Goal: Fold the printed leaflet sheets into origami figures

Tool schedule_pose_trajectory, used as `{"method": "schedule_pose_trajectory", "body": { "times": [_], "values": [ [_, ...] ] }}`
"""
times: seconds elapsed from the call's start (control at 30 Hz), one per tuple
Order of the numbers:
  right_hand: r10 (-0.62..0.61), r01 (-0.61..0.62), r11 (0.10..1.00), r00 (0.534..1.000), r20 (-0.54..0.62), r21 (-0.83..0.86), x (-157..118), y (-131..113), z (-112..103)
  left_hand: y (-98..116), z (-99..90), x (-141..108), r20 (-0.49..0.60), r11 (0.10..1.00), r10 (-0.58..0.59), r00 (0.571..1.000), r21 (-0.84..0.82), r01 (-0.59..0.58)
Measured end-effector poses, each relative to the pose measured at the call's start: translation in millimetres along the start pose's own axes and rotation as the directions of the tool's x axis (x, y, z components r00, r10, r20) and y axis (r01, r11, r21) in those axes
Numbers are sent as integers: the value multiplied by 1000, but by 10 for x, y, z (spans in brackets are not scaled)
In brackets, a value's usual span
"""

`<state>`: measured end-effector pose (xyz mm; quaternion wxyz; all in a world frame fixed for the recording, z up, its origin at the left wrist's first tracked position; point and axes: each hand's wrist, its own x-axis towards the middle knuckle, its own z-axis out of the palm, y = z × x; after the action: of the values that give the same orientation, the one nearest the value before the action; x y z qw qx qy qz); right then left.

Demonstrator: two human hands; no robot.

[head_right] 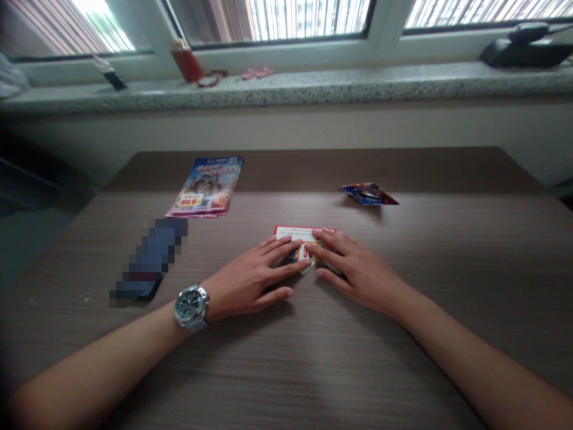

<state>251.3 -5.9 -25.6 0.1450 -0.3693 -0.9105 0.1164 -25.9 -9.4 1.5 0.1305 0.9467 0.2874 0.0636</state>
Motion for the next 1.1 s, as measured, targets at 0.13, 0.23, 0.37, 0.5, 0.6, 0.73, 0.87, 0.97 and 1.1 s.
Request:
{"method": "schedule_pose_trajectory", "body": {
  "times": [0.13,0.23,0.37,0.5,0.6,0.73,0.87,0.97,1.1],
  "values": [
    [3,-3,1000,1000,-3,3,2,-7,-3,-1,3,-7,-13,1000,5,1000,-8,-5],
    [-2,2,1000,1000,-4,-4,0,-8,-1,-5,10,-12,-21,1000,3,1000,-11,-4],
    [-15,15,1000,1000,-9,-4,-2,-4,1,-21,4,-18,-11,1000,12,1000,-9,-12],
    [-11,11,1000,1000,-28,11,-4,-8,-5,-39,-14,-30,2,999,53,999,-10,-53],
    [-11,12,1000,999,-41,15,-8,-9,-6,-42,-25,-37,1,998,66,998,-15,-66],
    [-14,14,1000,999,-41,4,-13,-2,-1,-31,-43,-36,0,998,62,998,-13,-62],
    [-9,9,1000,1000,-30,-5,-17,4,2,-21,-58,-25,15,998,61,998,-5,-61],
    [-8,8,1000,1000,-19,-10,-20,4,1,-36,-64,-22,26,998,62,998,6,-62],
    [-1,1,1000,1000,-7,-16,-20,-4,-1,-89,-90,-39,33,994,106,994,-14,-106]
  ]
}}
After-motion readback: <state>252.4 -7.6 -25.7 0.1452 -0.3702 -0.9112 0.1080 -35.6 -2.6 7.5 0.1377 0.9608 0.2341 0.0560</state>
